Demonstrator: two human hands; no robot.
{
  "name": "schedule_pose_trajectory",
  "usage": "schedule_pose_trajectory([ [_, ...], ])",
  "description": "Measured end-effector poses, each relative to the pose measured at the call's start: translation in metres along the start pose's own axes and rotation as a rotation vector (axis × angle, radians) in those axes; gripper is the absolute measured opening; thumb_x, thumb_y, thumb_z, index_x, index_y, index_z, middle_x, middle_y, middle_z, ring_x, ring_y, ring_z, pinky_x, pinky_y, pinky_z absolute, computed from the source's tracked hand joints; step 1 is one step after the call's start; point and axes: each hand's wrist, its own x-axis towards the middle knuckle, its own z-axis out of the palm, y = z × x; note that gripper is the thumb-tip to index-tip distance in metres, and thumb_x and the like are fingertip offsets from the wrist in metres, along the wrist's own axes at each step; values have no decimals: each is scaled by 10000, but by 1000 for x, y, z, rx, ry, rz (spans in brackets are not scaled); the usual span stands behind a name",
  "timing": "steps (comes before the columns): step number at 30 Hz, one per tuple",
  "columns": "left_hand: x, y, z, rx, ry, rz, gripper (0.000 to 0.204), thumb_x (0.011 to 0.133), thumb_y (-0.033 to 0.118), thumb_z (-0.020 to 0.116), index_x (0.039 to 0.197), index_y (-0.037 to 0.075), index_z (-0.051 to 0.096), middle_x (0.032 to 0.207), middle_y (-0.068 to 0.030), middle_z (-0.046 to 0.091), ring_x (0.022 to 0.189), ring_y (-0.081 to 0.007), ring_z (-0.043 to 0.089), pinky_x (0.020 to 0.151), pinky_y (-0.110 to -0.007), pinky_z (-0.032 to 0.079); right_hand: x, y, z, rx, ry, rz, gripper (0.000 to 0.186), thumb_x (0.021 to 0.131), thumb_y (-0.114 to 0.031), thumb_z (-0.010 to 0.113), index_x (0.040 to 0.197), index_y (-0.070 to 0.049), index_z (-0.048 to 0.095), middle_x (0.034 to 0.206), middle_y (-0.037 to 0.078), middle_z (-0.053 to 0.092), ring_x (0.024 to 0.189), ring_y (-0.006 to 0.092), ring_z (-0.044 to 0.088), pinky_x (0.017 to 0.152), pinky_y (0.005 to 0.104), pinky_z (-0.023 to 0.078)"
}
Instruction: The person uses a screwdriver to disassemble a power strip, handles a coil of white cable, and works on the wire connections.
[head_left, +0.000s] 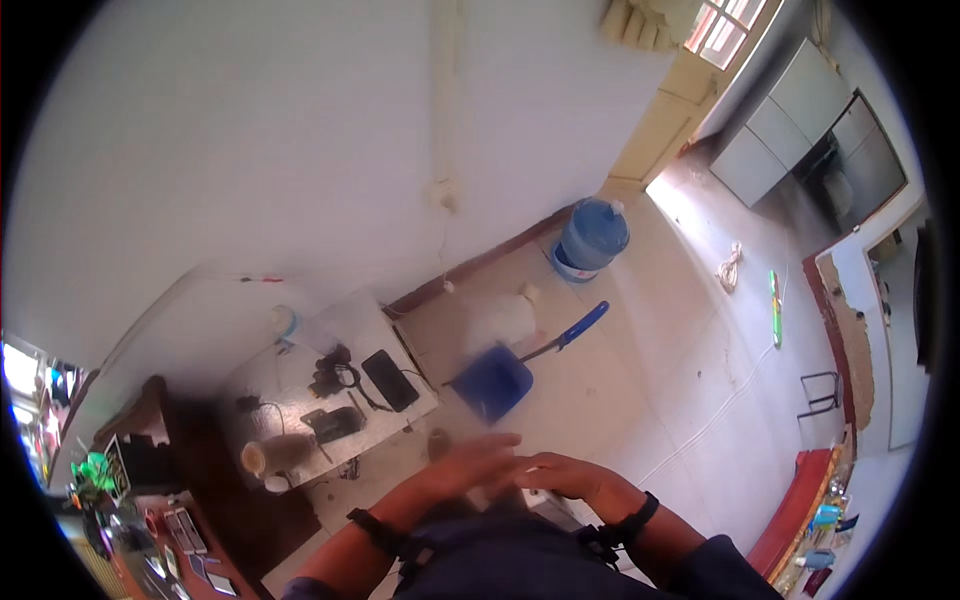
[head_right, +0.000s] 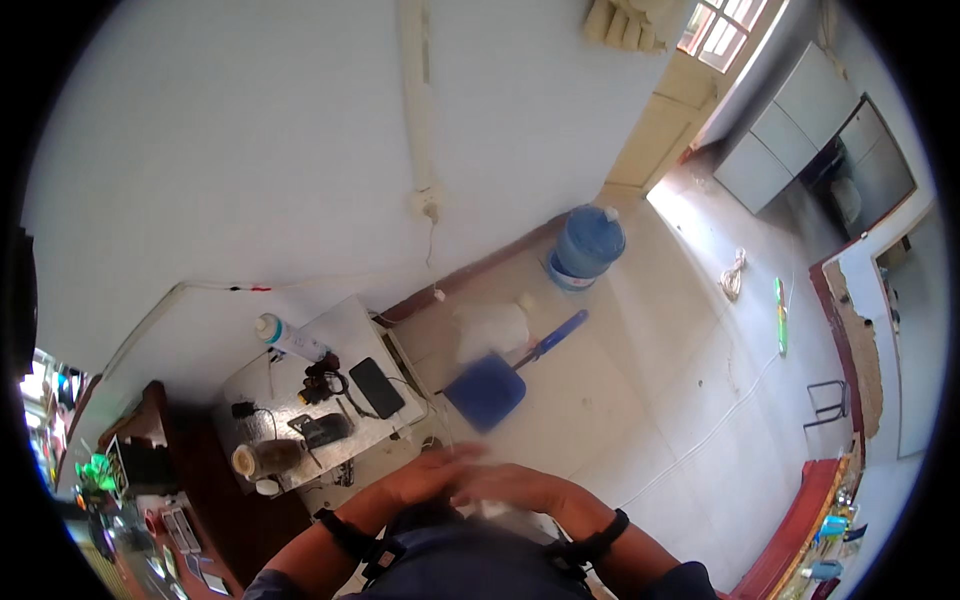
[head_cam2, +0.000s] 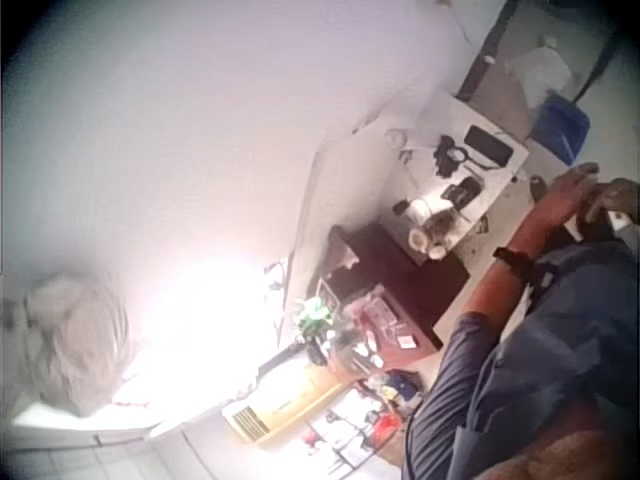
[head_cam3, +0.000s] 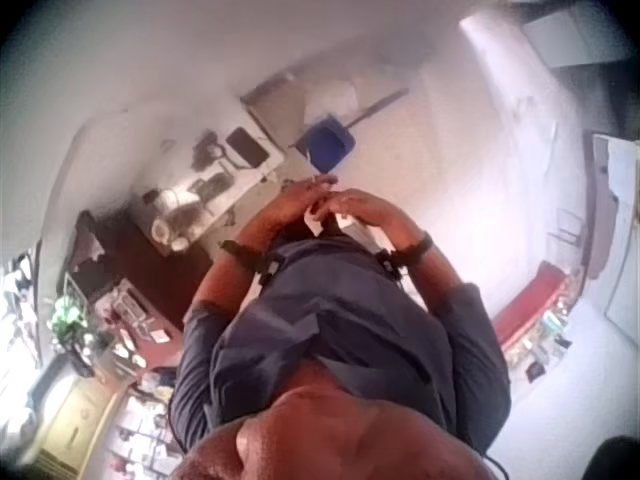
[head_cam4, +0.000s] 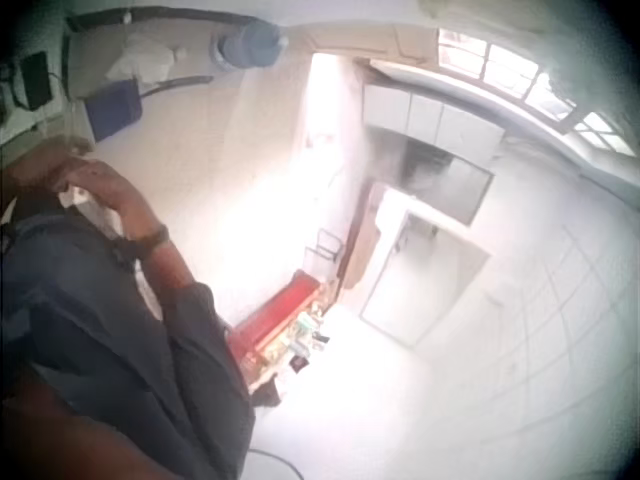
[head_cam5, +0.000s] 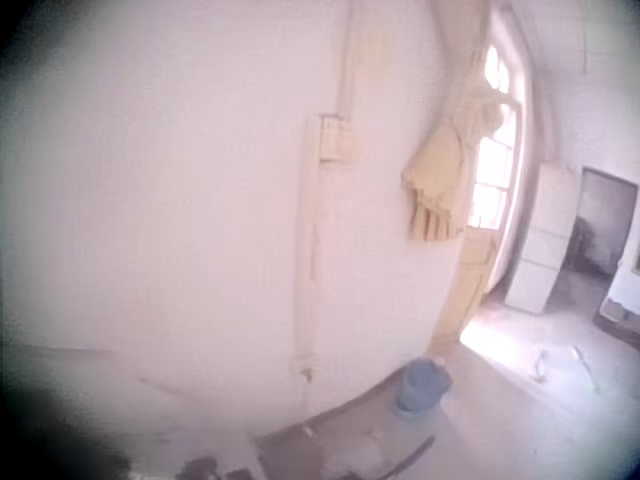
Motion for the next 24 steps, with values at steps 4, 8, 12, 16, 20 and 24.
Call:
schedule_pose_trajectory([
  [4,59,-37,-44,39,-114,93,475,1044,340,437,1408,39,483,1444,-117,488,1320,-217,450,1114,-332,337,-36,53,-34,77,247,179,506,990,-426,479,1140,7,693,1243,104,640,1165,219,548,1033,340,360],
  [8,119,-18,-102,455,49,-145,524,984,383,540,1355,14,527,1358,-177,561,1248,-271,543,1059,-358,402,-75,94,-71,193,342,313,508,1001,-425,456,1141,1,694,1230,110,661,1195,239,559,1042,335,363],
  [12,198,-108,-165,538,321,-157,531,946,370,582,1342,20,534,1272,-209,606,1175,-287,593,1022,-369,434,-102,142,-102,319,334,444,496,998,-430,448,1178,-38,693,1215,80,677,1161,212,567,1002,322,379],
  [16,272,-129,-214,561,497,-270,508,897,288,617,1324,22,541,1254,-244,586,1192,-339,564,1027,-400,424,-120,160,-129,360,395,590,502,993,-448,445,1203,-66,694,1217,52,680,1111,191,574,956,304,388],
  [20,328,-152,-251,715,673,-122,504,869,268,566,1306,19,542,1292,-247,555,1245,-408,489,1063,-460,389,-122,148,-152,83,435,767,490,1011,-377,368,1174,-45,689,1219,101,673,1186,226,570,1062,346,354],
  [24,374,-180,-283,685,736,-151,516,865,257,568,1323,21,537,1353,-241,517,1266,-406,468,1084,-462,365,-119,162,-166,358,523,766,500,991,-397,402,1140,-20,695,1195,121,674,1161,224,579,1034,355,377],
])
